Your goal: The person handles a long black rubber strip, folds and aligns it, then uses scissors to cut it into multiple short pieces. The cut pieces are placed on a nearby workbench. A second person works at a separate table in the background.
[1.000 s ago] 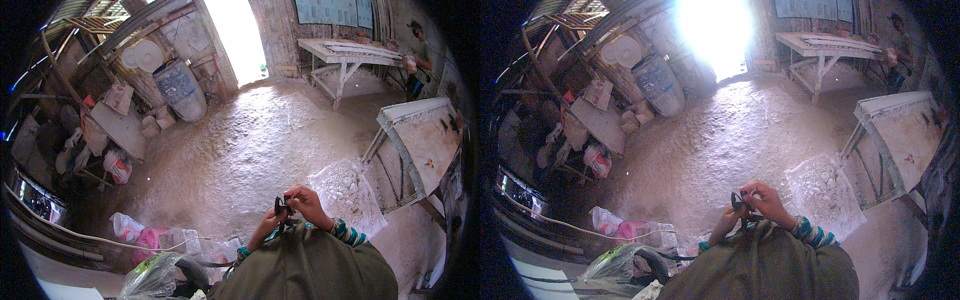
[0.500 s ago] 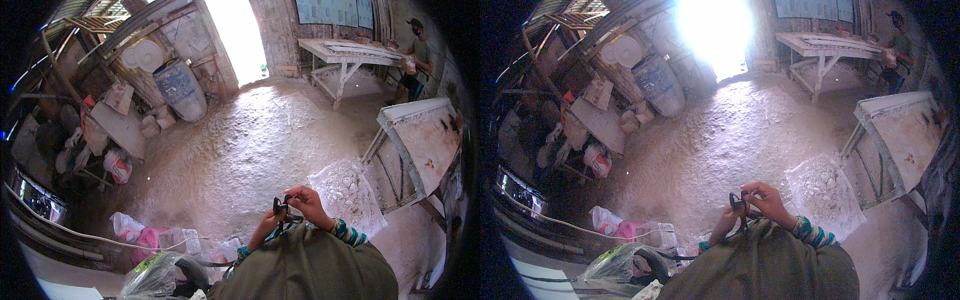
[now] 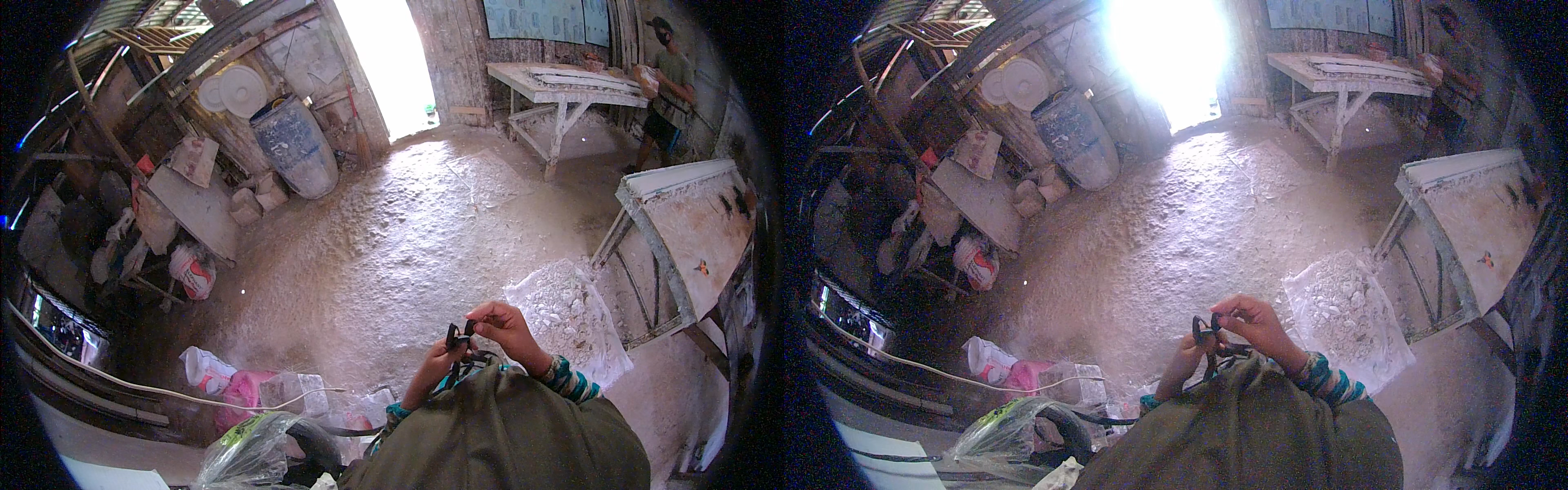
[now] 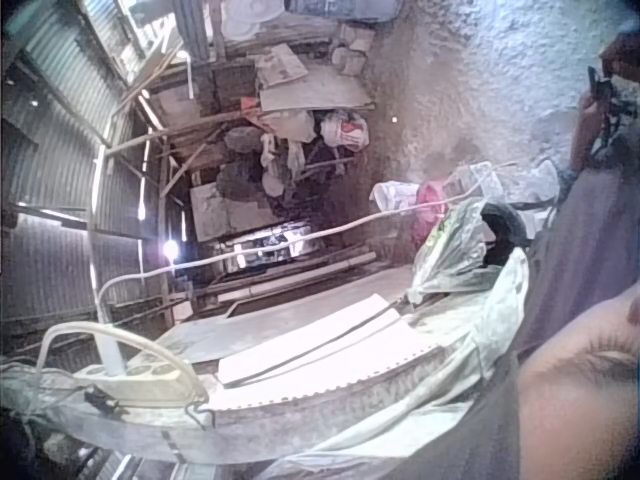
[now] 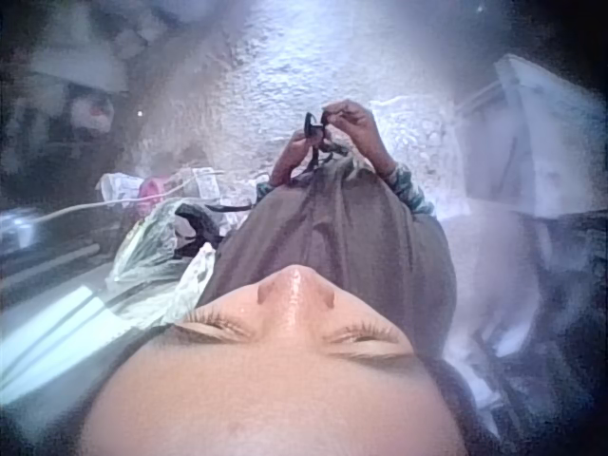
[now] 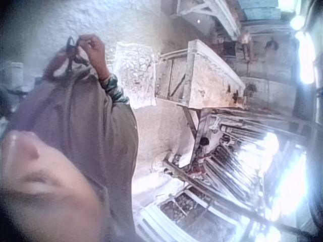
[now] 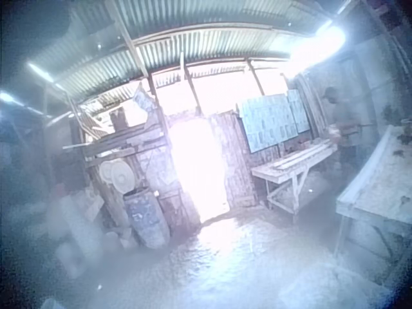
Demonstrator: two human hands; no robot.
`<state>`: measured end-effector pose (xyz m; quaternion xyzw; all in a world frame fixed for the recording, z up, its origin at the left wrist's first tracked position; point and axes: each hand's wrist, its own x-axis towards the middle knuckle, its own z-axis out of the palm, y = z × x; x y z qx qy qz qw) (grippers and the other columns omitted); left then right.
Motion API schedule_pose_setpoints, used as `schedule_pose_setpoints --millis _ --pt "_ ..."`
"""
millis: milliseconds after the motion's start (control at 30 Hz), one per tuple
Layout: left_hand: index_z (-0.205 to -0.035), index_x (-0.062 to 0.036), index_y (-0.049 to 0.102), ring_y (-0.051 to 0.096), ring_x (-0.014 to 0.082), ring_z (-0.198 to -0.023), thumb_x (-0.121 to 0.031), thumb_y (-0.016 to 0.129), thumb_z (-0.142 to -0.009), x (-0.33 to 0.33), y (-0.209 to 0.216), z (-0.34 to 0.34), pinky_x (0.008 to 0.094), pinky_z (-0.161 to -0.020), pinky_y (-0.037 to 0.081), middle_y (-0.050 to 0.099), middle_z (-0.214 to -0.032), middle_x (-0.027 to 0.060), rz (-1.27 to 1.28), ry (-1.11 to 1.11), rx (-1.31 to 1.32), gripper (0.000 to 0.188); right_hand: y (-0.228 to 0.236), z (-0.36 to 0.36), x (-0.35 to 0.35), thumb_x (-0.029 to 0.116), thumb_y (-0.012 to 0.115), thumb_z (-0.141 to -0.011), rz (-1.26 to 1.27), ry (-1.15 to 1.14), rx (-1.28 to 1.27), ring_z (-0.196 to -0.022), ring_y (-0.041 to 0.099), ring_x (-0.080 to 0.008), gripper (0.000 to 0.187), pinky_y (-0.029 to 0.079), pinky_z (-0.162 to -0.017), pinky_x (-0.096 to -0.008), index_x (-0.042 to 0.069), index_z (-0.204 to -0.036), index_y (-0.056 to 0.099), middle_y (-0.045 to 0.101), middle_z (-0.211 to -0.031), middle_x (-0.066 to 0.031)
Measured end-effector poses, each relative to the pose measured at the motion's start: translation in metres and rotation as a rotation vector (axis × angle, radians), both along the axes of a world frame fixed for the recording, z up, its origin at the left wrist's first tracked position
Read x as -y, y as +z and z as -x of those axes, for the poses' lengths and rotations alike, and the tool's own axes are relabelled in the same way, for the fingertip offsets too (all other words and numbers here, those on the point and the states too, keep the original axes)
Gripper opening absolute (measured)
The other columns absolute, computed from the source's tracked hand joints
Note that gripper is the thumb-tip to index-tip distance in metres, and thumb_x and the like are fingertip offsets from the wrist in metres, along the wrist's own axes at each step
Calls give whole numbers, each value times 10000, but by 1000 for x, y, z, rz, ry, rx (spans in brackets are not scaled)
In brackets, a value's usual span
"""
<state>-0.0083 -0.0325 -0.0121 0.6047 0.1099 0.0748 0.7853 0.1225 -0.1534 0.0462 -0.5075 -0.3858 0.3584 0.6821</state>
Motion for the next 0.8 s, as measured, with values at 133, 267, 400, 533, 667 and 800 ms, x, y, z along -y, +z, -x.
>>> schedule_pose_setpoints --millis 133,267,400,533,667,800 --pt "-992 -24 569 544 130 -808 -292 479 -885 -5 7 2 276 -737 424 596 -900 33 -14 -9 7 302 0 -2 0 72 569 -830 -5 27 -4 -864 547 -99 174 431 -774 -241 14 -994 584 584 -913 -35" --pt "-1068 -32 533 496 80 -772 -223 473 -894 -14 3 6 226 -705 397 574 -934 -4 -31 0 11 265 -1 -3 0 83 550 -846 -23 100 -22 -876 547 -104 198 431 -786 -246 9 -1029 560 579 -928 -40" --pt "-1043 -20 541 500 82 -788 -199 482 -889 -17 1 8 229 -709 397 574 -908 6 -27 44 -22 243 2 -1 0 102 530 -862 -7 107 -7 -899 540 -111 199 428 -800 -255 11 -1038 551 566 -958 -43" --pt "-1008 -20 551 555 124 -784 -322 502 -877 -18 3 8 272 -725 434 594 -852 34 -109 90 -34 333 4 -3 1 105 514 -870 25 108 56 -936 525 -115 195 420 -822 -262 18 -1041 547 552 -984 -47" --pt "-982 -33 551 532 106 -762 -263 516 -874 -18 0 6 247 -689 420 577 -835 18 -158 172 44 256 -1 -5 -1 95 508 -870 -40 127 101 -974 508 -125 198 413 -840 -266 27 -1052 546 536 -1033 -55" --pt "-970 -26 546 517 107 -746 -95 527 -845 -16 11 6 244 -668 411 563 -825 30 -311 306 -31 144 5 -3 -7 174 453 -901 -66 12 201 -989 508 -150 251 415 -848 -277 33 -1103 503 526 -1067 -63"
